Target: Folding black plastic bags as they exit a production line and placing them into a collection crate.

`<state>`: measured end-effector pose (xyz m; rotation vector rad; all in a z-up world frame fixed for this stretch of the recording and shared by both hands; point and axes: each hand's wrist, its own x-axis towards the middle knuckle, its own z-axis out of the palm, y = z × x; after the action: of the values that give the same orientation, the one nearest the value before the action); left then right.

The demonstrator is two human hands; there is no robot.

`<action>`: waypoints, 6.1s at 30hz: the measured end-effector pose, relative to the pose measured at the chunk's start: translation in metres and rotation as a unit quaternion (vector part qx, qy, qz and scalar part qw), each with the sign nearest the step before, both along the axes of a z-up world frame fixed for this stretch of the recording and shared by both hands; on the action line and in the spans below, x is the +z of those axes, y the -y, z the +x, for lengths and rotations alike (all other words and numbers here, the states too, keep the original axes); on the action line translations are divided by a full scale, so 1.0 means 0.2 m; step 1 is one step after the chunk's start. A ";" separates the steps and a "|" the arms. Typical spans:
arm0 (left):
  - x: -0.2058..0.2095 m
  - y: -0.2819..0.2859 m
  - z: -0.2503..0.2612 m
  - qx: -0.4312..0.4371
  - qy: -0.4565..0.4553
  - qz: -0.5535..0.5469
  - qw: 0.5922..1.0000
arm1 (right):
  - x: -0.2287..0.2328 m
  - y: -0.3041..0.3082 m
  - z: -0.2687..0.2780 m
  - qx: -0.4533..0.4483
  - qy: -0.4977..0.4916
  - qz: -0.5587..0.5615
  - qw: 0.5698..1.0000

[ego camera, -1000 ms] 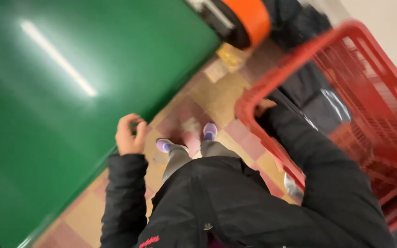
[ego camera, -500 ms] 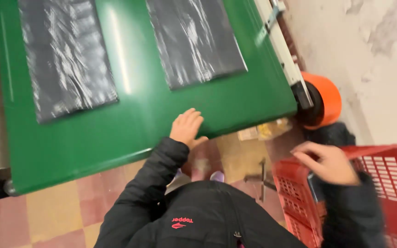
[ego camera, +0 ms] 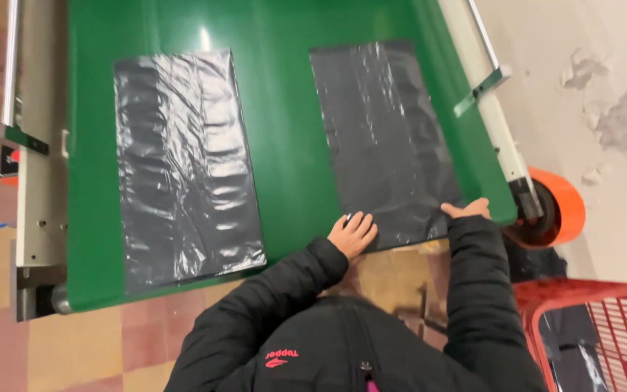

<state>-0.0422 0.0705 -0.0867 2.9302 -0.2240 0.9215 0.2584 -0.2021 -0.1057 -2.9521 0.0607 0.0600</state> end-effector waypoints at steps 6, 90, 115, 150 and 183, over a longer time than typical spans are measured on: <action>0.02 -0.07 0.03 -0.078 -0.009 -0.063 0.995 | -0.27 0.30 0.24 0.157 -0.046 0.033 0.986; 0.09 -0.40 0.83 0.060 -0.222 -0.428 0.874 | 0.14 -0.50 -0.37 -0.069 -0.412 0.772 0.479; 0.13 -0.72 -1.25 0.270 -0.108 -0.190 0.938 | 0.27 -1.49 -1.48 0.335 -0.622 0.562 0.430; -0.10 -2.41 -0.46 0.374 0.121 -0.465 0.793 | -0.04 -2.86 -0.17 0.514 -0.248 0.436 0.696; -0.15 -1.57 -1.09 0.124 0.202 -0.823 0.517 | 0.44 -1.97 -1.09 0.747 0.163 0.221 0.606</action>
<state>-0.2597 0.3845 -0.1160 0.9072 0.7008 0.8973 0.0400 0.1912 -0.0179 -1.6224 -2.0268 -0.2028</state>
